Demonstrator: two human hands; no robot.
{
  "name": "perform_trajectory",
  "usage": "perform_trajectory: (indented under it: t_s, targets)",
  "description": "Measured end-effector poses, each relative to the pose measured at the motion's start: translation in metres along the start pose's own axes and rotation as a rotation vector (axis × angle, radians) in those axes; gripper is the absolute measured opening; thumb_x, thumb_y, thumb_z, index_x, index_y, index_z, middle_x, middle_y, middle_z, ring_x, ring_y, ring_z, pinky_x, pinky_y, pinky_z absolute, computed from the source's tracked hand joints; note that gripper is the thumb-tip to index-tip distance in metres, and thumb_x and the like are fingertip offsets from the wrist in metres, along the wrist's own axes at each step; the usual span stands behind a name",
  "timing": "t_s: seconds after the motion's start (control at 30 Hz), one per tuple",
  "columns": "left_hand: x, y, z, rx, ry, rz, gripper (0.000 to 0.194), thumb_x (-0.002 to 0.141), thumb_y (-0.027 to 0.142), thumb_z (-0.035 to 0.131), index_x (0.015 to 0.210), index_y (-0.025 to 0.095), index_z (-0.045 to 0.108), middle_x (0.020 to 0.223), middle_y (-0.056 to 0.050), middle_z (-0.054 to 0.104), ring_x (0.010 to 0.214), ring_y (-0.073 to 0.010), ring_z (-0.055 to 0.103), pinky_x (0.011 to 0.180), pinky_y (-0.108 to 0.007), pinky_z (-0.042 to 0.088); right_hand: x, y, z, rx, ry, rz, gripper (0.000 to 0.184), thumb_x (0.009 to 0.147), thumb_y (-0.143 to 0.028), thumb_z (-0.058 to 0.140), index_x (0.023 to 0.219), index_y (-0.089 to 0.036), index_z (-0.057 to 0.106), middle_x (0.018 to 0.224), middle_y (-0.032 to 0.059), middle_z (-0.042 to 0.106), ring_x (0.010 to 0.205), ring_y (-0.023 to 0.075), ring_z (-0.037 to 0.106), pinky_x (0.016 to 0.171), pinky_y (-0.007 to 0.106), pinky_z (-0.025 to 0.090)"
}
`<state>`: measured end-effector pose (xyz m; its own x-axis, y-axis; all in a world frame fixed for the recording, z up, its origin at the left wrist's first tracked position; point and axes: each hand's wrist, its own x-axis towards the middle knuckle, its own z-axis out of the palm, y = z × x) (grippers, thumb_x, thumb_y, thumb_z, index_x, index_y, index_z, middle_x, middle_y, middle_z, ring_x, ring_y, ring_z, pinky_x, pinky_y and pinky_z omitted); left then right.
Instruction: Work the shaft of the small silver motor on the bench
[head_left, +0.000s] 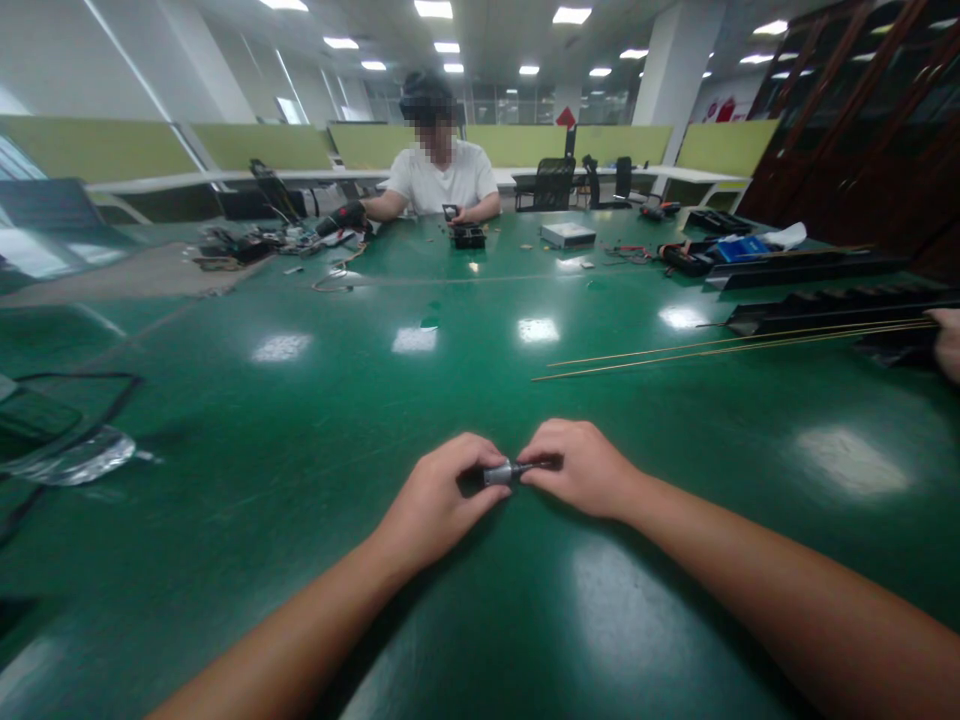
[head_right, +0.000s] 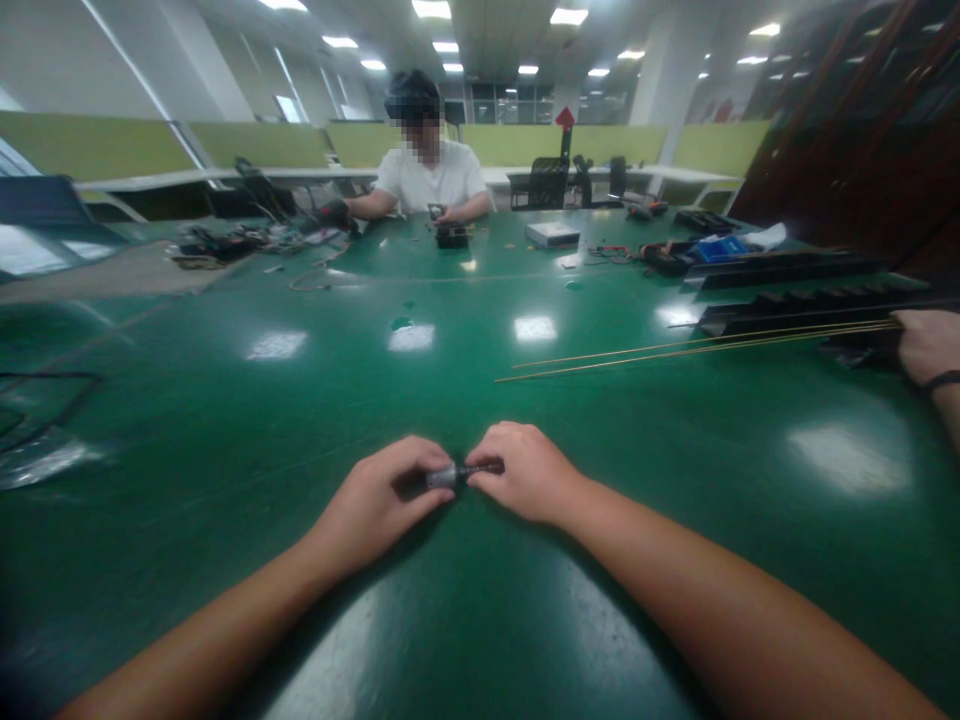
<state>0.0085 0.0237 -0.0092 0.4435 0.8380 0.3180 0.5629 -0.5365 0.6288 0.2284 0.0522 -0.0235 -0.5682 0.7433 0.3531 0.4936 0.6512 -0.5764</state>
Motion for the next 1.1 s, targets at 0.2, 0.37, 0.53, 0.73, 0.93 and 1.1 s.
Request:
perform_trajectory:
  t_s: [0.2, 0.37, 0.53, 0.73, 0.93, 1.1]
  targets:
    - [0.0015, 0.0030, -0.0021, -0.033, 0.007, -0.015, 0.009, 0.088, 0.026, 0.067, 0.088, 0.020, 0.073, 0.094, -0.004, 0.075, 0.088, -0.0183, 0.069, 0.083, -0.030, 0.054, -0.0010, -0.0024, -0.0010, 0.007, -0.004, -0.004, 0.007, 0.082, -0.020, 0.072, 0.088, -0.018, 0.075, 0.083, 0.0047, 0.072, 0.080, 0.0161, 0.063, 0.073, 0.027, 0.047]
    - [0.0025, 0.0043, -0.0038, 0.021, -0.017, -0.066, 0.014, 0.085, 0.027, 0.069, 0.097, 0.021, 0.073, 0.094, -0.004, 0.075, 0.086, -0.0195, 0.069, 0.079, -0.030, 0.054, -0.0012, -0.0023, -0.0011, -0.002, -0.007, -0.015, 0.006, 0.082, -0.020, 0.072, 0.087, -0.018, 0.075, 0.083, 0.0050, 0.071, 0.080, 0.0164, 0.062, 0.073, 0.027, 0.046]
    - [0.0024, 0.0020, -0.0038, -0.032, -0.009, -0.049, 0.011, 0.081, 0.024, 0.073, 0.091, 0.020, 0.074, 0.095, -0.006, 0.075, 0.088, -0.0204, 0.069, 0.082, -0.032, 0.054, -0.0016, -0.0007, 0.0003, 0.004, -0.011, -0.036, 0.008, 0.083, -0.021, 0.071, 0.089, -0.018, 0.075, 0.086, 0.0054, 0.072, 0.083, 0.0171, 0.063, 0.076, 0.028, 0.047]
    - [0.0012, -0.0008, -0.0023, -0.059, -0.006, -0.065, 0.010, 0.081, 0.023, 0.074, 0.090, 0.020, 0.075, 0.096, -0.005, 0.075, 0.089, -0.0196, 0.069, 0.083, -0.031, 0.054, -0.0021, -0.0024, 0.0017, 0.002, -0.029, -0.057, 0.010, 0.086, -0.022, 0.068, 0.092, -0.018, 0.075, 0.087, 0.0061, 0.073, 0.084, 0.0177, 0.063, 0.078, 0.029, 0.048]
    - [0.0006, 0.0008, -0.0024, -0.061, -0.003, -0.062, 0.010, 0.081, 0.022, 0.074, 0.090, 0.020, 0.074, 0.095, -0.004, 0.075, 0.088, -0.0194, 0.069, 0.082, -0.031, 0.053, -0.0023, -0.0024, 0.0004, -0.008, -0.054, -0.089, 0.013, 0.088, -0.023, 0.066, 0.096, -0.018, 0.075, 0.089, 0.0063, 0.073, 0.086, 0.0182, 0.062, 0.079, 0.029, 0.047]
    - [0.0001, 0.0014, -0.0032, -0.046, -0.014, -0.061, 0.010, 0.082, 0.021, 0.073, 0.092, 0.019, 0.073, 0.094, -0.004, 0.074, 0.088, -0.0191, 0.068, 0.081, -0.031, 0.052, -0.0028, -0.0033, -0.0003, 0.006, -0.034, -0.061, 0.012, 0.085, -0.022, 0.068, 0.094, -0.017, 0.074, 0.087, 0.0060, 0.071, 0.082, 0.0171, 0.062, 0.075, 0.028, 0.047]
